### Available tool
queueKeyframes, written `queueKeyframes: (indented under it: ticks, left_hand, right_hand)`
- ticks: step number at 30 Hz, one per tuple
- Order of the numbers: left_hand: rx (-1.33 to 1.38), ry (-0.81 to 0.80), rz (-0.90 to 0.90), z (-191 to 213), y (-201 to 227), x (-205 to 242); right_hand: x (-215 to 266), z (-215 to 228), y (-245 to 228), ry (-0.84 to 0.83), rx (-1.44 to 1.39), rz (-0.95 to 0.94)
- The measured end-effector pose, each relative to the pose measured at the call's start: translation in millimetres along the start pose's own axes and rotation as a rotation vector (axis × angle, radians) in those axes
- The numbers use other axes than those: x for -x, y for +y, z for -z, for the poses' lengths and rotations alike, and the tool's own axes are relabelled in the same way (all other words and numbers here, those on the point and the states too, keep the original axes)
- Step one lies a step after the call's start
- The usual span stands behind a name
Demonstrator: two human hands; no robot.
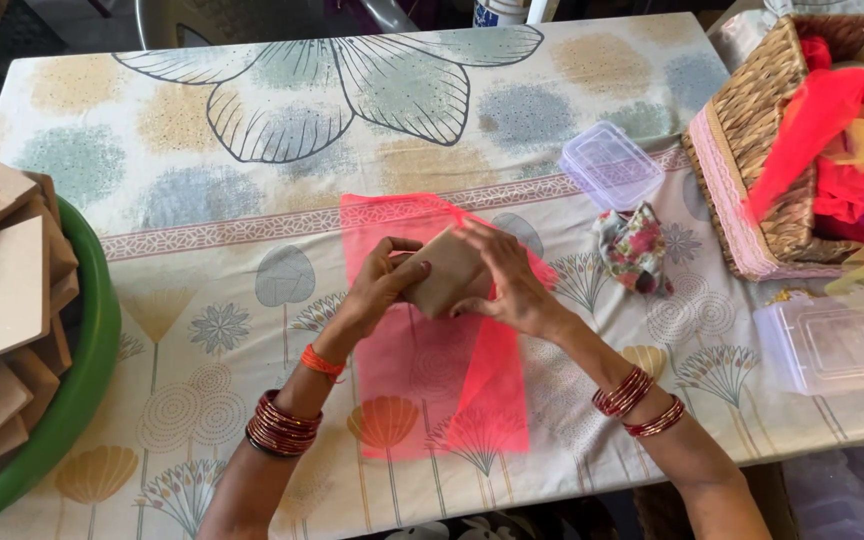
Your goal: The person wraps a small cardboard box in pink fabric, folds the fabric around it, and places the wrapped item into a clear plastic container. Then the person rubs two small cardboard pieces together with a cloth on the table.
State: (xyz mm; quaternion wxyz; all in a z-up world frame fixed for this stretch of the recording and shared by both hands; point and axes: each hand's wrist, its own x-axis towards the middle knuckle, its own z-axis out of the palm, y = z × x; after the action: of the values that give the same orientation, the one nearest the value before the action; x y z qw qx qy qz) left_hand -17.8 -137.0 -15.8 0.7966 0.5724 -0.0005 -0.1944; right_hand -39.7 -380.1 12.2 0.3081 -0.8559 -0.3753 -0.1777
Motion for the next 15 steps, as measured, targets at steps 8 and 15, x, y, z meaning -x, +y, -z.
queueKeyframes:
  ticks: [8, 15]
  left_hand:
    - [-0.358, -0.075, -0.115, 32, -20, -30]
    - [-0.47, -0.148, -0.158, 24, -30, -52]
  right_hand:
    - [31, 3, 24, -0.263, 0.093, -0.452]
    - [50, 34, 78, -0.272, -0.25, -0.676]
